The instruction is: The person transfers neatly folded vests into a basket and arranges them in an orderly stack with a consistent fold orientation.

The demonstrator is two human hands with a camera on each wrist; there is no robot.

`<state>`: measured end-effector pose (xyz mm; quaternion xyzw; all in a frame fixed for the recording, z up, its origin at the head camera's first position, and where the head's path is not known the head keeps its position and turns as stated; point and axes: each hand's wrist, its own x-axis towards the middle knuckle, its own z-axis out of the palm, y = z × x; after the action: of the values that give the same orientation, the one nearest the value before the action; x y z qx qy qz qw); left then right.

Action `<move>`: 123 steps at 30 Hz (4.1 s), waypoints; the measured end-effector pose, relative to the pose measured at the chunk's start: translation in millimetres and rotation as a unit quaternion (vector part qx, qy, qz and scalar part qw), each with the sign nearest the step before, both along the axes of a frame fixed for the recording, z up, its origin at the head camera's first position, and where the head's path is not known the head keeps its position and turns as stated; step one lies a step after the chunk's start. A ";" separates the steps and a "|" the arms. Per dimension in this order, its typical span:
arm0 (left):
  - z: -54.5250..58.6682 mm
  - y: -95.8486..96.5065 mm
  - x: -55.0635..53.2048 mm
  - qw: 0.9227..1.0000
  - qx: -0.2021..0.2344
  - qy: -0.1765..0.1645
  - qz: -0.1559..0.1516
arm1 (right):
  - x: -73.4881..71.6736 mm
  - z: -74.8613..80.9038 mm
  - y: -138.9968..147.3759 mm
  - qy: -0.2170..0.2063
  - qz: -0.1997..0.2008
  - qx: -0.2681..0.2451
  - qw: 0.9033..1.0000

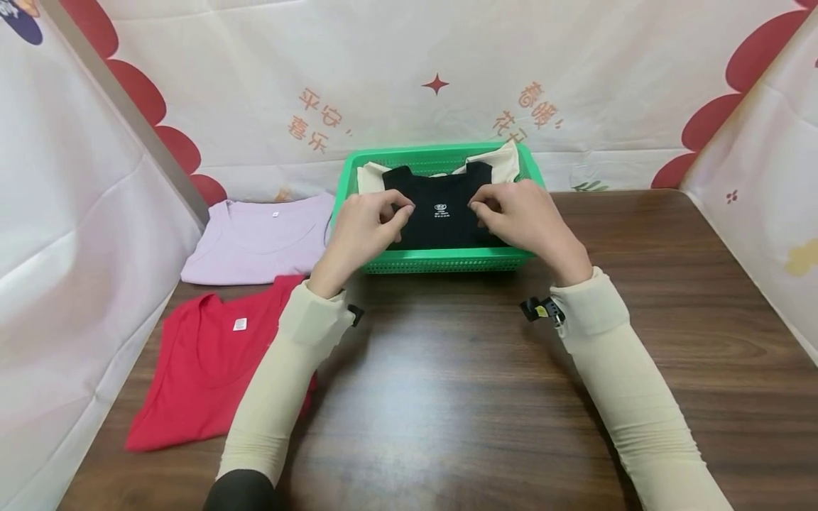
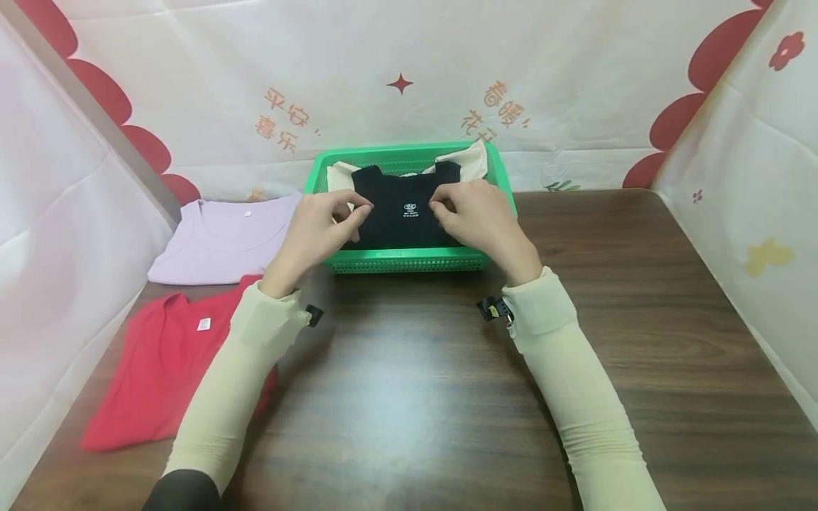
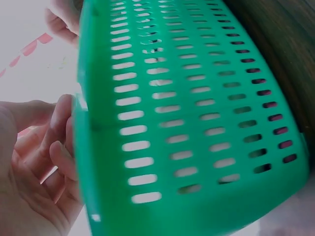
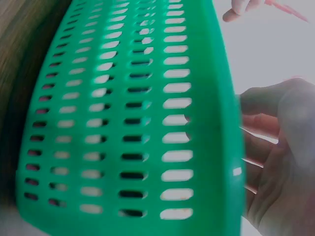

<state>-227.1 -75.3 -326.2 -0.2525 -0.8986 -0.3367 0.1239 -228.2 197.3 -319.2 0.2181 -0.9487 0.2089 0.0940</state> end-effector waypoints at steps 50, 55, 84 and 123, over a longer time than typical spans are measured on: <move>-42.1 -210.8 109.1 0.989 -0.011 -0.073 0.131 | 91.7 -60.0 -218.4 -0.448 0.200 -0.187 0.851; -47.8 -245.9 117.4 0.979 -0.025 -0.126 0.158 | 96.0 -64.2 -229.3 -0.497 0.188 -0.237 0.813; -64.3 -340.5 127.3 0.908 -0.116 -0.368 0.165 | 89.7 -83.5 -244.3 -0.557 0.178 -0.316 0.747; -66.8 -293.2 124.3 0.915 -0.037 -0.376 0.142 | 101.6 -90.9 -256.3 -0.361 0.093 -0.136 0.918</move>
<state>-102.8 -368.5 -393.0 0.0189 -0.9171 -0.3519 -0.1865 -126.6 -59.0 -410.1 0.1999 -0.8562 0.4081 -0.2457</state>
